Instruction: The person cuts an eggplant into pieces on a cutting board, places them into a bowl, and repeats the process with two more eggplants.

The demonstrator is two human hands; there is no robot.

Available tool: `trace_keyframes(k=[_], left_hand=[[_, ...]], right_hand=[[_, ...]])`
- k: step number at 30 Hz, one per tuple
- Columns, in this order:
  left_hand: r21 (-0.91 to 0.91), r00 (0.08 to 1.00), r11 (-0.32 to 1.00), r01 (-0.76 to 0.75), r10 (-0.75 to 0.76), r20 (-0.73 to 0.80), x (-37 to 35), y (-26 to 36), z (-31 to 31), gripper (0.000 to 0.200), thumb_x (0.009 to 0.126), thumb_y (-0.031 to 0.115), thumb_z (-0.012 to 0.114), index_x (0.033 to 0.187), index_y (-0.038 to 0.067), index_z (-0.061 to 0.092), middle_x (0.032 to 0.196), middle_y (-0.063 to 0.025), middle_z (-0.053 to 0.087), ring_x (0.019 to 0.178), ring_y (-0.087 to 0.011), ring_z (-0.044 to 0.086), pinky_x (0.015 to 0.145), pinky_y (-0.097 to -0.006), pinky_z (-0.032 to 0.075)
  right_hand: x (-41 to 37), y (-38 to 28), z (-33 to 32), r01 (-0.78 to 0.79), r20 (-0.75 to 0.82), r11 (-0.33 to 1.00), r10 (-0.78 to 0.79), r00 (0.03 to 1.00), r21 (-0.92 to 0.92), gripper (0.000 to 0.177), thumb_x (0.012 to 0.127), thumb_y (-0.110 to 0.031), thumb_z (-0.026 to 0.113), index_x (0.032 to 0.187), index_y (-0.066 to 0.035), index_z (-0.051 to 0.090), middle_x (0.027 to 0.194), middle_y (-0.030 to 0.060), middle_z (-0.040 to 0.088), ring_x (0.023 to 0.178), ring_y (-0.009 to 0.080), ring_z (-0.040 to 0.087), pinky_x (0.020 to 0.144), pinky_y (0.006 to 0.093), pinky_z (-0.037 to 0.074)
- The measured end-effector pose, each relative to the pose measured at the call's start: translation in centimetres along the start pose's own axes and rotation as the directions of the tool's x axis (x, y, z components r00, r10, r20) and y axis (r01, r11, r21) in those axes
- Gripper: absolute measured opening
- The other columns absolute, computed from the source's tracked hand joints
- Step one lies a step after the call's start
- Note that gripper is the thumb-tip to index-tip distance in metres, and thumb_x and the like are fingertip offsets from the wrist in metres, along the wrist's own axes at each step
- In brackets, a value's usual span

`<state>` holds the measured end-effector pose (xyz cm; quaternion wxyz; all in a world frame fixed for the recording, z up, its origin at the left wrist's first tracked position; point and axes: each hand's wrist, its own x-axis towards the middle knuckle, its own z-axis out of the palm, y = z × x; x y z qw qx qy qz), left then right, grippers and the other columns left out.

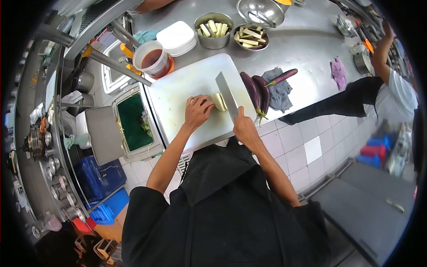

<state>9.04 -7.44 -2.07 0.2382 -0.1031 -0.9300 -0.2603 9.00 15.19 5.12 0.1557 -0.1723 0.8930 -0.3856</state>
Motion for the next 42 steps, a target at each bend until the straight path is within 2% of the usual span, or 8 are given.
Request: trace_keyframes(k=[8,13,22,26,34,38,40,42], left_hand=[[0.020,0.999,0.999,-0.032,0.032,0.005,0.4,-0.3,0.3,0.011,0.083,0.016,0.072,0.094,0.015,0.070,0.102,-0.0015,0.065,0.103,-0.0216,0.060,0.091,-0.0410,0.040],[0.060,0.997,0.997,-0.042,0.038,0.064,0.8,-0.5,0.7,0.014,0.081,0.014,0.071,0.096,0.014,0.071,0.099,-0.0023,0.064,0.102,-0.0223,0.059,0.091,-0.0418,0.040],[0.106,0.997,0.994,-0.036,0.029,0.066,0.4,-0.5,0.9,0.020,0.078,0.015,0.072,0.098,0.014,0.071,0.101,-0.0031,0.064,0.105,-0.0236,0.057,0.091,-0.0437,0.040],[0.108,0.999,0.994,-0.022,0.017,0.047,0.4,-0.5,1.2,0.020,0.077,0.015,0.073,0.097,0.014,0.070,0.103,-0.0029,0.064,0.105,-0.0237,0.057,0.091,-0.0444,0.040],[0.101,0.999,0.995,0.021,-0.026,0.048,0.4,0.0,1.0,0.014,0.078,0.017,0.073,0.091,0.015,0.069,0.103,0.0001,0.065,0.105,-0.0226,0.057,0.091,-0.0451,0.038],[0.114,0.999,0.993,0.042,-0.044,0.009,0.4,-0.3,0.8,0.011,0.080,0.018,0.073,0.090,0.017,0.070,0.101,0.0034,0.066,0.105,-0.0211,0.057,0.093,-0.0458,0.037],[0.106,0.999,0.993,0.049,-0.049,0.000,0.1,-0.9,0.5,0.010,0.080,0.019,0.074,0.090,0.018,0.070,0.101,0.0044,0.066,0.106,-0.0207,0.057,0.093,-0.0455,0.037],[0.100,0.998,0.993,0.056,-0.056,-0.004,-0.3,-1.1,0.2,0.009,0.081,0.020,0.074,0.089,0.018,0.071,0.101,0.0054,0.067,0.106,-0.0202,0.057,0.093,-0.0452,0.037]], right_hand=[[-2.6,-2.0,0.8,-0.043,0.020,0.985,0.047,0.999,-0.170,0.021,0.089,0.003,0.046,0.106,0.000,0.035,0.068,0.0310,0.061,0.071,0.0529,0.063,0.063,0.0610,0.047],[-3.0,-1.9,1.0,-0.068,0.091,0.961,0.095,0.991,-0.266,0.024,0.087,0.002,0.048,0.109,-0.001,0.037,0.081,0.0301,0.065,0.076,0.0518,0.063,0.066,0.0601,0.048],[-3.1,-1.2,1.8,-0.068,0.100,0.966,0.096,0.990,-0.248,0.025,0.088,0.000,0.046,0.112,-0.001,0.038,0.088,0.0288,0.064,0.078,0.0516,0.063,0.068,0.0600,0.049],[-2.8,-1.0,2.2,-0.075,0.112,0.963,0.107,0.988,-0.259,0.025,0.088,0.000,0.046,0.112,-0.002,0.038,0.086,0.0288,0.064,0.077,0.0522,0.063,0.067,0.0596,0.049],[0.6,0.5,3.8,0.058,0.089,0.952,-0.032,0.996,-0.300,0.040,0.085,0.003,0.049,0.123,0.005,0.036,0.077,0.0290,0.064,0.072,0.0497,0.064,0.065,0.0581,0.051],[-2.0,1.3,2.4,0.080,0.074,0.966,-0.064,0.995,-0.244,0.034,0.086,0.004,0.052,0.116,0.006,0.036,0.069,0.0312,0.060,0.071,0.0516,0.062,0.062,0.0596,0.046],[-4.0,1.7,1.4,-0.065,0.142,0.973,0.098,0.985,-0.223,0.030,0.092,-0.002,0.053,0.115,0.006,0.037,0.068,0.0332,0.059,0.070,0.0533,0.060,0.062,0.0600,0.045],[-4.7,0.6,-0.3,-0.058,0.155,0.979,0.090,0.984,-0.198,0.030,0.094,-0.005,0.053,0.115,0.006,0.036,0.069,0.0338,0.059,0.070,0.0541,0.059,0.062,0.0604,0.044]])
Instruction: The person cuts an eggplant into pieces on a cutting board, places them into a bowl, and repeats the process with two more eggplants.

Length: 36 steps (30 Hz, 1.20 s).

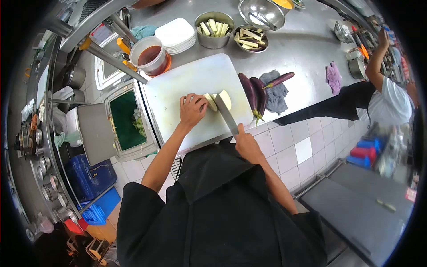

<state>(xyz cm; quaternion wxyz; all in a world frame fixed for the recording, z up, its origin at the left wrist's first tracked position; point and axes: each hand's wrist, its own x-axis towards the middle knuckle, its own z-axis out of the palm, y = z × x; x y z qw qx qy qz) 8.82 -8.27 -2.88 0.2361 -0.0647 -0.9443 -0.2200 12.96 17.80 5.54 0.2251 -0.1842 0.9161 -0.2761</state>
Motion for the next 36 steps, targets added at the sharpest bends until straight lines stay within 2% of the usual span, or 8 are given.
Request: trace_keyframes(k=[7,12,23,28,32,34,35,36], left_hand=[[-0.133,1.000,0.991,-0.023,0.021,-0.011,2.4,1.3,0.4,0.005,0.083,0.020,0.074,0.088,0.018,0.073,0.102,0.0057,0.068,0.104,-0.0182,0.059,0.091,-0.0391,0.039],[-0.123,0.983,0.985,-0.125,0.139,0.120,4.0,2.6,2.3,0.010,0.083,0.020,0.072,0.092,0.016,0.073,0.101,0.0031,0.066,0.101,-0.0187,0.059,0.089,-0.0385,0.041],[-0.082,0.972,0.981,-0.177,0.187,0.138,3.7,2.4,3.1,0.015,0.082,0.018,0.070,0.097,0.012,0.070,0.102,-0.0013,0.065,0.102,-0.0222,0.058,0.086,-0.0409,0.041],[-0.076,0.979,0.983,-0.168,0.175,0.106,3.1,2.7,3.3,0.016,0.080,0.019,0.072,0.095,0.013,0.070,0.102,-0.0011,0.065,0.102,-0.0232,0.057,0.084,-0.0420,0.041],[-0.055,0.983,0.990,-0.132,0.138,0.124,2.7,2.7,3.1,0.013,0.081,0.020,0.072,0.093,0.016,0.071,0.101,0.0016,0.066,0.101,-0.0222,0.057,0.083,-0.0422,0.040],[-0.036,0.986,0.990,-0.133,0.136,0.097,3.8,2.2,3.2,0.011,0.082,0.021,0.073,0.092,0.017,0.071,0.101,0.0029,0.066,0.101,-0.0217,0.058,0.084,-0.0422,0.040],[-0.058,0.988,0.992,-0.112,0.118,0.102,3.4,2.2,3.3,0.009,0.082,0.022,0.073,0.090,0.018,0.071,0.101,0.0039,0.067,0.101,-0.0213,0.057,0.084,-0.0419,0.040],[-0.079,0.990,0.993,-0.086,0.095,0.109,2.9,2.3,3.3,0.008,0.083,0.024,0.073,0.089,0.018,0.072,0.101,0.0049,0.067,0.102,-0.0209,0.057,0.085,-0.0417,0.039]], right_hand=[[0.2,-1.2,-2.9,0.080,-0.198,0.987,-0.052,0.979,0.136,0.028,0.090,0.002,0.051,0.112,0.005,0.034,0.066,0.0328,0.058,0.066,0.0542,0.057,0.060,0.0621,0.042],[1.7,-0.9,-1.1,0.023,-0.204,0.997,-0.007,0.979,0.079,0.027,0.085,0.006,0.049,0.108,0.004,0.034,0.068,0.0341,0.058,0.068,0.0547,0.059,0.061,0.0620,0.045],[2.3,-1.4,0.2,-0.079,-0.145,0.997,0.082,0.986,0.026,0.029,0.083,0.007,0.050,0.107,0.002,0.034,0.072,0.0355,0.059,0.073,0.0566,0.059,0.064,0.0626,0.045],[4.5,-0.4,1.5,0.088,-0.245,0.995,-0.098,0.965,-0.049,0.030,0.084,0.005,0.048,0.111,0.004,0.035,0.067,0.0309,0.060,0.067,0.0511,0.062,0.062,0.0589,0.048],[5.0,2.0,3.0,0.013,-0.188,1.000,-0.017,0.982,-0.026,0.035,0.082,0.005,0.050,0.114,0.005,0.035,0.068,0.0303,0.060,0.069,0.0513,0.061,0.066,0.0597,0.049],[3.2,4.2,2.9,0.171,-0.147,0.984,-0.176,0.973,-0.046,0.055,0.086,0.000,0.055,0.131,0.018,0.028,0.074,0.0341,0.059,0.071,0.0536,0.059,0.065,0.0622,0.043],[1.8,4.2,2.1,0.210,-0.210,0.978,-0.208,0.955,-0.015,0.032,0.087,-0.002,0.056,0.111,0.006,0.037,0.072,0.0324,0.060,0.073,0.0556,0.059,0.076,0.0640,0.042],[1.3,4.2,1.0,0.212,-0.204,0.977,-0.210,0.956,-0.016,0.032,0.087,-0.002,0.056,0.111,0.006,0.037,0.072,0.0324,0.060,0.073,0.0556,0.059,0.076,0.0640,0.042]])
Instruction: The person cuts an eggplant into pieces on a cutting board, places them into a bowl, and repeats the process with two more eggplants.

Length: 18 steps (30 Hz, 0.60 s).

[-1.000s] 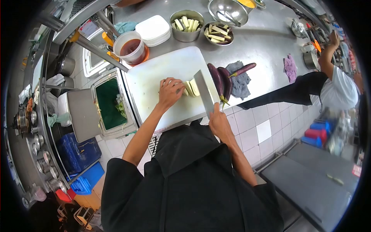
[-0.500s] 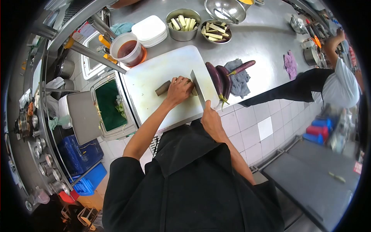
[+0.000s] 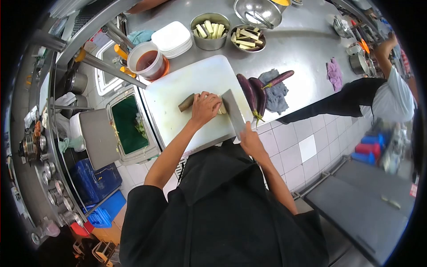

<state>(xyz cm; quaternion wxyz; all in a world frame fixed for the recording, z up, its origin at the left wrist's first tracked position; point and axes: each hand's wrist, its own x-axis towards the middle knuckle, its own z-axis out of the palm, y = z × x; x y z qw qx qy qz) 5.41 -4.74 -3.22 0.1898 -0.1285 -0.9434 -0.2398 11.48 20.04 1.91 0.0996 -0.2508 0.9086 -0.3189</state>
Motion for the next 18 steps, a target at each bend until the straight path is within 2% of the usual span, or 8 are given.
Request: trace_keyframes(k=[2,5,10,11,13,14,16,18], left_hand=[[-0.002,1.000,1.000,0.010,-0.010,-0.006,-0.3,0.0,0.0,0.008,0.085,0.026,0.074,0.089,0.020,0.073,0.101,0.0064,0.068,0.102,-0.0200,0.057,0.086,-0.0410,0.039],[0.016,0.999,0.999,-0.034,0.035,-0.031,0.3,-0.4,-0.9,0.009,0.085,0.028,0.073,0.090,0.021,0.074,0.101,0.0061,0.068,0.103,-0.0197,0.058,0.087,-0.0406,0.039],[0.118,0.929,0.921,0.371,-0.366,-0.060,0.5,-2.2,-6.0,0.028,0.087,0.038,0.072,0.107,0.020,0.072,0.108,-0.0026,0.068,0.105,-0.0251,0.060,0.090,-0.0443,0.043],[0.122,0.925,0.917,0.379,-0.374,-0.063,-0.2,-2.7,-6.4,0.028,0.087,0.038,0.072,0.107,0.020,0.072,0.108,-0.0026,0.068,0.105,-0.0251,0.060,0.090,-0.0443,0.043],[0.085,0.852,0.876,0.475,-0.481,0.208,-1.5,-3.3,-7.0,0.036,0.088,0.039,0.071,0.117,0.017,0.067,0.104,-0.0111,0.069,0.095,-0.0301,0.064,0.083,-0.0447,0.049],[0.089,0.850,0.873,0.480,-0.488,0.199,-1.9,-3.3,-7.0,0.036,0.088,0.039,0.071,0.117,0.017,0.067,0.104,-0.0111,0.069,0.095,-0.0301,0.064,0.083,-0.0447,0.049],[-0.129,0.728,0.721,0.681,-0.647,0.226,-2.9,-2.5,-7.0,0.038,0.090,0.036,0.069,0.120,0.015,0.062,0.099,-0.0139,0.071,0.087,-0.0326,0.067,0.078,-0.0432,0.051],[-0.134,0.776,0.765,0.630,-0.614,0.142,-3.9,-1.8,-6.4,0.033,0.092,0.032,0.068,0.118,0.012,0.062,0.092,-0.0140,0.071,0.083,-0.0293,0.071,0.072,-0.0391,0.055]], right_hand=[[-0.3,0.1,-1.5,-0.327,0.121,0.931,0.310,0.943,0.161,0.030,0.093,-0.008,0.057,0.112,0.003,0.037,0.073,0.0343,0.060,0.076,0.0580,0.057,0.074,0.0634,0.040],[0.6,-0.4,-2.0,-0.300,0.058,0.944,0.295,0.954,0.135,0.027,0.097,-0.012,0.055,0.113,0.001,0.037,0.074,0.0343,0.060,0.079,0.0583,0.057,0.069,0.0619,0.040],[2.2,-2.0,-3.7,-0.377,-0.012,0.892,0.392,0.920,0.250,0.031,0.099,-0.015,0.055,0.119,0.000,0.037,0.083,0.0361,0.063,0.084,0.0578,0.059,0.071,0.0605,0.044],[2.5,-2.3,-4.0,-0.373,-0.014,0.889,0.391,0.920,0.264,0.031,0.099,-0.015,0.055,0.121,0.000,0.037,0.083,0.0360,0.063,0.084,0.0576,0.059,0.071,0.0603,0.044],[2.8,-3.2,-4.3,-0.364,-0.007,0.890,0.380,0.925,0.275,0.032,0.100,-0.014,0.054,0.122,0.000,0.037,0.083,0.0360,0.063,0.083,0.0574,0.059,0.070,0.0601,0.044],[2.9,-3.8,-4.2,-0.323,-0.018,0.913,0.338,0.941,0.250,0.030,0.099,-0.012,0.054,0.120,0.001,0.037,0.077,0.0353,0.061,0.078,0.0570,0.059,0.068,0.0607,0.042],[3.0,-5.1,-3.7,-0.282,-0.018,0.933,0.293,0.956,0.224,0.027,0.099,-0.011,0.053,0.117,0.002,0.036,0.070,0.0346,0.060,0.074,0.0567,0.058,0.066,0.0613,0.041],[3.1,-6.3,-3.0,-0.282,0.089,0.946,0.271,0.959,0.162,0.025,0.098,-0.009,0.052,0.114,0.002,0.036,0.071,0.0347,0.060,0.071,0.0568,0.058,0.065,0.0625,0.040]])
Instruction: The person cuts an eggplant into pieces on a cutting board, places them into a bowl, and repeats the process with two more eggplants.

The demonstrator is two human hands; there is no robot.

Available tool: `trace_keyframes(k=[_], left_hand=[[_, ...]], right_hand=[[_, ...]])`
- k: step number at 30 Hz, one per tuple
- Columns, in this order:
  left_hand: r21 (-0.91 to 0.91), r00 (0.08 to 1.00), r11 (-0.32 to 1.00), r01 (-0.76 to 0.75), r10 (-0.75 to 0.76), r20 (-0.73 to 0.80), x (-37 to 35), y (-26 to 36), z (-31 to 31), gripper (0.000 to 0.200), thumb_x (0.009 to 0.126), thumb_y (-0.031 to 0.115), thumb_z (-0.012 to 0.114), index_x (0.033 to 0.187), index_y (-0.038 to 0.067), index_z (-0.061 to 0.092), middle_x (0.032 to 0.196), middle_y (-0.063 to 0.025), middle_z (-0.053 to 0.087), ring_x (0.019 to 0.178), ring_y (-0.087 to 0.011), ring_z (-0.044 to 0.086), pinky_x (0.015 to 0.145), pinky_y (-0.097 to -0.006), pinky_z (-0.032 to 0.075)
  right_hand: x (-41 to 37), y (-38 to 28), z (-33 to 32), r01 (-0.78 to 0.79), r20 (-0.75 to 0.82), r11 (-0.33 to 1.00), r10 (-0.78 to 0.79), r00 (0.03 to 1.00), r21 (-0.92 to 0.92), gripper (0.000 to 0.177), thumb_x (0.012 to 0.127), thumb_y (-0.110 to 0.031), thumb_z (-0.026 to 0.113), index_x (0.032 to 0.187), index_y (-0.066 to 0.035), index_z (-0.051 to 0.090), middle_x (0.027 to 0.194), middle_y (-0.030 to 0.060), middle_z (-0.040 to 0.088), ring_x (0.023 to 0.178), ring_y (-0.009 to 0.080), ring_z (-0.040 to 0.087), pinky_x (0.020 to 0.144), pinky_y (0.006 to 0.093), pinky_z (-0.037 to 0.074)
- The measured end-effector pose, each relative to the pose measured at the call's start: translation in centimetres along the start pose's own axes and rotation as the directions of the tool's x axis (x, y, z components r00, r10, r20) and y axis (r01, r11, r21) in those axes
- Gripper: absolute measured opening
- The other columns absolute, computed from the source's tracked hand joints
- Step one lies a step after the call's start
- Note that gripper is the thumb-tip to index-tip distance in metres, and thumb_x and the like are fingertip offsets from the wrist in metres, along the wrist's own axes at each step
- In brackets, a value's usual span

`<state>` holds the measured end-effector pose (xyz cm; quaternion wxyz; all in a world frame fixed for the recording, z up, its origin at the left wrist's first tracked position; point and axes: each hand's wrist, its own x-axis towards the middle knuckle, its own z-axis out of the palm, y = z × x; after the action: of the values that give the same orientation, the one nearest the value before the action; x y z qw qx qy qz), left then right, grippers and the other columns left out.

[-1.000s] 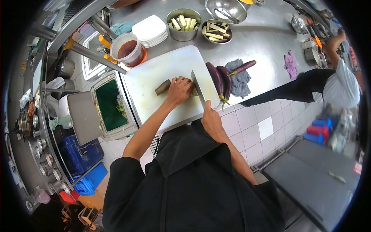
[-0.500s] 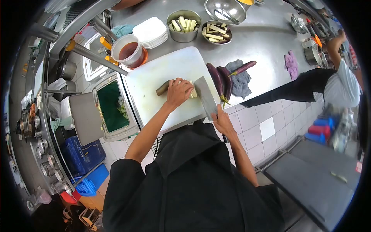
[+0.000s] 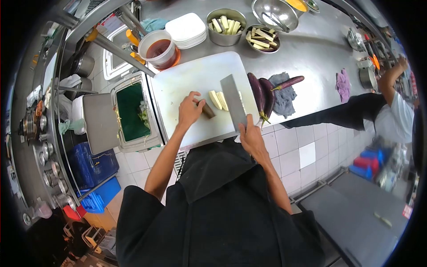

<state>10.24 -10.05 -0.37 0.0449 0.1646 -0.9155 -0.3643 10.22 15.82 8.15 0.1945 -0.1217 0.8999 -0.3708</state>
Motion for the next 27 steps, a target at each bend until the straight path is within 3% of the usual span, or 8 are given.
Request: trace_keyframes(k=[2,4,6,10,12,16,18,27], left_hand=[[-0.369,0.920,0.843,0.391,-0.349,0.178,-1.4,1.5,-0.2,0.032,0.093,0.029,0.069,0.118,0.010,0.061,0.091,-0.0122,0.070,0.083,-0.0233,0.072,0.066,-0.0332,0.056],[-0.404,0.920,0.827,0.391,-0.364,0.145,-2.3,0.9,0.7,0.032,0.092,0.023,0.072,0.118,0.008,0.061,0.098,-0.0119,0.068,0.083,-0.0191,0.072,0.063,-0.0290,0.056],[-0.395,0.971,0.915,0.083,-0.163,-0.173,-3.2,0.8,1.4,0.031,0.089,0.018,0.075,0.115,0.008,0.062,0.104,-0.0132,0.063,0.073,-0.0205,0.072,0.062,-0.0343,0.055],[-0.420,0.981,0.906,0.050,-0.123,-0.150,-3.0,0.2,1.6,0.025,0.087,0.013,0.076,0.109,0.007,0.066,0.112,-0.0128,0.059,0.078,-0.0212,0.072,0.065,-0.0342,0.056],[-0.328,0.955,0.913,-0.243,0.167,-0.244,-2.1,-0.5,1.5,0.016,0.087,0.011,0.074,0.102,0.007,0.069,0.112,-0.0106,0.059,0.080,-0.0229,0.070,0.068,-0.0354,0.057],[-0.171,0.953,0.942,-0.288,0.264,-0.146,-1.5,-1.3,0.8,0.011,0.086,0.009,0.074,0.097,0.007,0.070,0.109,-0.0095,0.060,0.085,-0.0254,0.067,0.074,-0.0370,0.056],[-0.084,0.887,0.891,-0.446,0.427,-0.178,-0.9,-1.6,0.8,0.014,0.084,0.008,0.074,0.098,0.008,0.069,0.107,-0.0090,0.061,0.090,-0.0265,0.065,0.079,-0.0379,0.055],[-0.010,0.860,0.873,-0.488,0.479,-0.178,-0.6,-1.4,1.5,0.019,0.081,0.004,0.071,0.100,0.008,0.067,0.103,-0.0084,0.059,0.098,-0.0265,0.061,0.084,-0.0378,0.053]], right_hand=[[-0.4,-0.9,0.8,0.040,0.038,0.998,-0.041,0.998,0.039,0.024,0.097,-0.007,0.052,0.112,0.002,0.035,0.069,0.0346,0.059,0.071,0.0569,0.057,0.064,0.0636,0.039],[-0.7,-1.4,1.4,0.129,0.110,0.991,-0.133,0.985,0.038,0.024,0.097,-0.006,0.052,0.111,0.001,0.034,0.068,0.0340,0.059,0.071,0.0564,0.057,0.064,0.0634,0.040],[-0.7,-1.4,2.0,0.161,0.134,0.987,-0.160,0.978,0.007,0.024,0.097,-0.006,0.052,0.110,0.001,0.034,0.067,0.0332,0.058,0.071,0.0556,0.057,0.063,0.0628,0.041],[-0.3,-1.8,1.8,0.164,0.136,0.986,-0.157,0.978,-0.038,0.023,0.097,-0.005,0.052,0.110,0.001,0.034,0.066,0.0321,0.059,0.069,0.0549,0.058,0.061,0.0618,0.042],[-0.1,-1.7,1.4,0.163,0.133,0.986,-0.156,0.979,-0.044,0.023,0.096,-0.005,0.052,0.110,0.001,0.034,0.066,0.0319,0.059,0.068,0.0547,0.058,0.061,0.0616,0.043],[0.5,-2.0,1.3,0.181,0.153,0.980,-0.167,0.974,-0.087,0.022,0.097,-0.005,0.052,0.110,0.000,0.035,0.066,0.0317,0.059,0.068,0.0539,0.059,0.061,0.0618,0.043],[0.6,-2.3,1.7,0.170,0.169,0.980,-0.151,0.974,-0.101,0.022,0.097,-0.006,0.051,0.109,0.000,0.035,0.066,0.0317,0.059,0.067,0.0537,0.059,0.061,0.0620,0.044],[0.6,-1.9,2.4,0.216,0.179,0.953,-0.179,0.967,-0.213,0.023,0.090,0.001,0.048,0.110,0.000,0.035,0.068,0.0312,0.061,0.068,0.0523,0.061,0.062,0.0611,0.046]])
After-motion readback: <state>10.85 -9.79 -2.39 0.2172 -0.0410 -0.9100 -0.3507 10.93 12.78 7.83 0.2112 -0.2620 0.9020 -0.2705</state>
